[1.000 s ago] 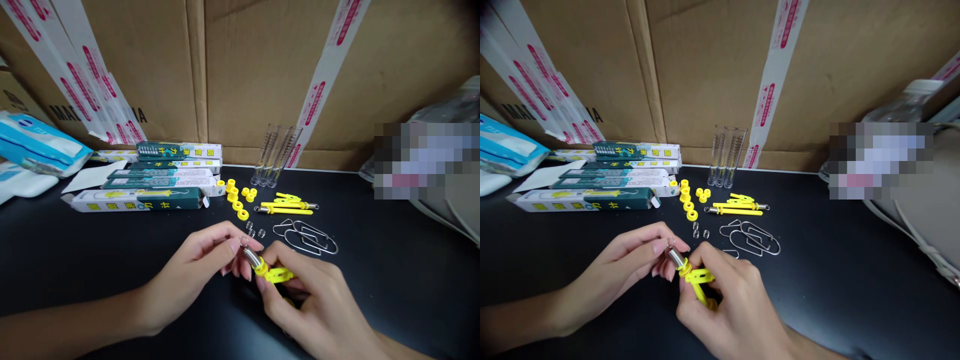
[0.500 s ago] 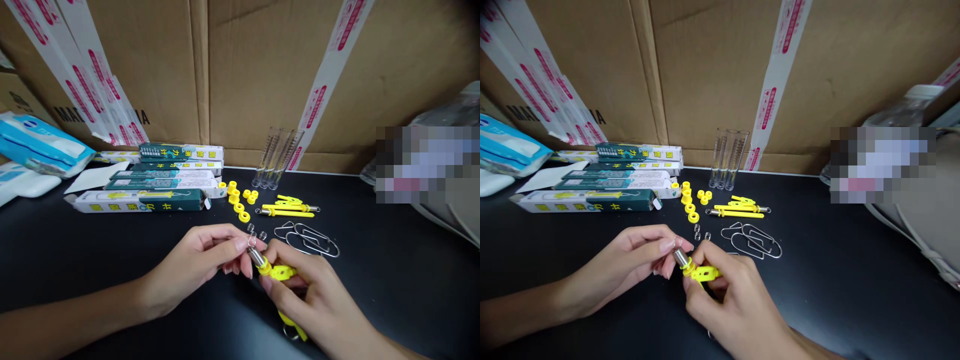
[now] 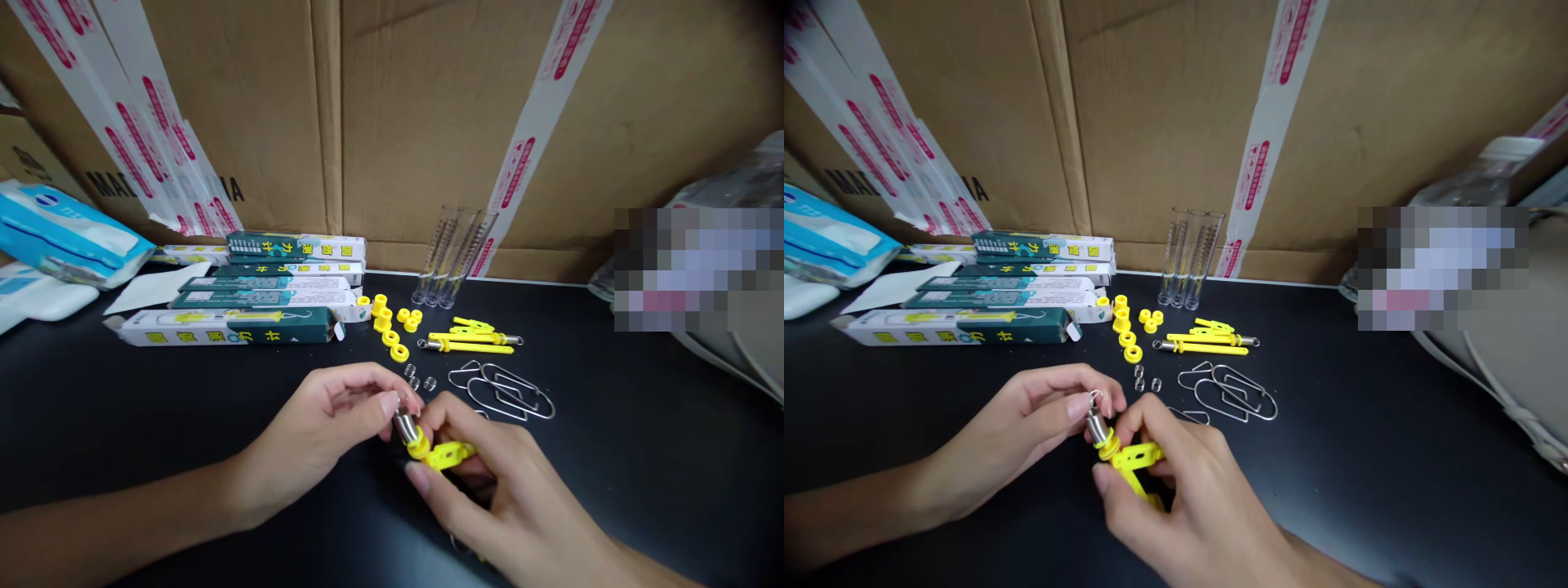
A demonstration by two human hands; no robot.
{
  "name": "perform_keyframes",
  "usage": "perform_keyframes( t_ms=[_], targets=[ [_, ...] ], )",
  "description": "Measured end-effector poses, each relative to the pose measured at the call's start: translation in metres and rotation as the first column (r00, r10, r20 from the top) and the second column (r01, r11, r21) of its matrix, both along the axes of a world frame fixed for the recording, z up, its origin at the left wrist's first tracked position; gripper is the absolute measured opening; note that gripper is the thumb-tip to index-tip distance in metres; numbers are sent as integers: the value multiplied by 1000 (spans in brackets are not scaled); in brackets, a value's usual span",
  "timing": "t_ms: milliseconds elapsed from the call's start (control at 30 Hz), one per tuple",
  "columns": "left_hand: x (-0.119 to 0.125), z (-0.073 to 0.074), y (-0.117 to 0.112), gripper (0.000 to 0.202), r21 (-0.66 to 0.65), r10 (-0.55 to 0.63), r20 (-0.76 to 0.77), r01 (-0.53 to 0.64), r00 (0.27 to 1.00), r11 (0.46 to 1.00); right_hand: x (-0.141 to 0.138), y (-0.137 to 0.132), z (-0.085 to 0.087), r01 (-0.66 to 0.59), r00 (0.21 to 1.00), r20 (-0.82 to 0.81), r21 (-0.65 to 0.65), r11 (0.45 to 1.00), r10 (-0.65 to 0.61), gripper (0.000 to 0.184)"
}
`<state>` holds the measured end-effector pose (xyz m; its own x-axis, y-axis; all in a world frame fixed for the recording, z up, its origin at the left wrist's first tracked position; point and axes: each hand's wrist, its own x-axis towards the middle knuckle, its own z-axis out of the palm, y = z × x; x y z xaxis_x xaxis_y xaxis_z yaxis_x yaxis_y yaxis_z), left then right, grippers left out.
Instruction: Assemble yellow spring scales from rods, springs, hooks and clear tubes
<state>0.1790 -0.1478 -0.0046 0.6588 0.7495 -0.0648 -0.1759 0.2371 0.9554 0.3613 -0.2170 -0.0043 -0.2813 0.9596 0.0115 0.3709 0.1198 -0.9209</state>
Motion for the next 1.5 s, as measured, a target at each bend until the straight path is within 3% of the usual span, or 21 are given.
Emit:
perform_keyframes(
  t_ms=[133,300,433,533,667,867,1033,1367,1500],
  targets=[
    [2,2,0,16,-65,32,23,-30,999,997,4,-6,-1,45,998,43,222,974,-56,11],
    [1,1,-2,20,-111,-64,58,70,996,991,8,-8,0,245,952,80,387,889,-297,19],
    [1,0,-4,21,-116,-59,48,64,997,991,6,-6,5,174,953,137,480,860,-269,13],
    [1,2,-5,22,-112,-44,24,46,999,993,2,-7,6,98,968,159,462,881,-192,17],
    [2,3,-6,23,-62,-11,-32,9,999,998,-2,-11,7,123,969,149,406,905,-198,15],
    [2,3,-11,20,148,71,-174,-46,982,988,-2,-13,8,162,966,150,293,942,-212,16],
    [-1,5,-18,16,382,171,-273,-56,947,922,-2,-13,7,141,974,131,280,950,-183,12],
    [-1,7,-18,15,496,245,-317,-60,916,866,-1,-17,8,113,980,136,233,966,-147,16],
    [-1,6,-20,16,625,289,-304,-39,908,780,-1,-16,6,120,985,108,140,983,-135,23]
  ],
)
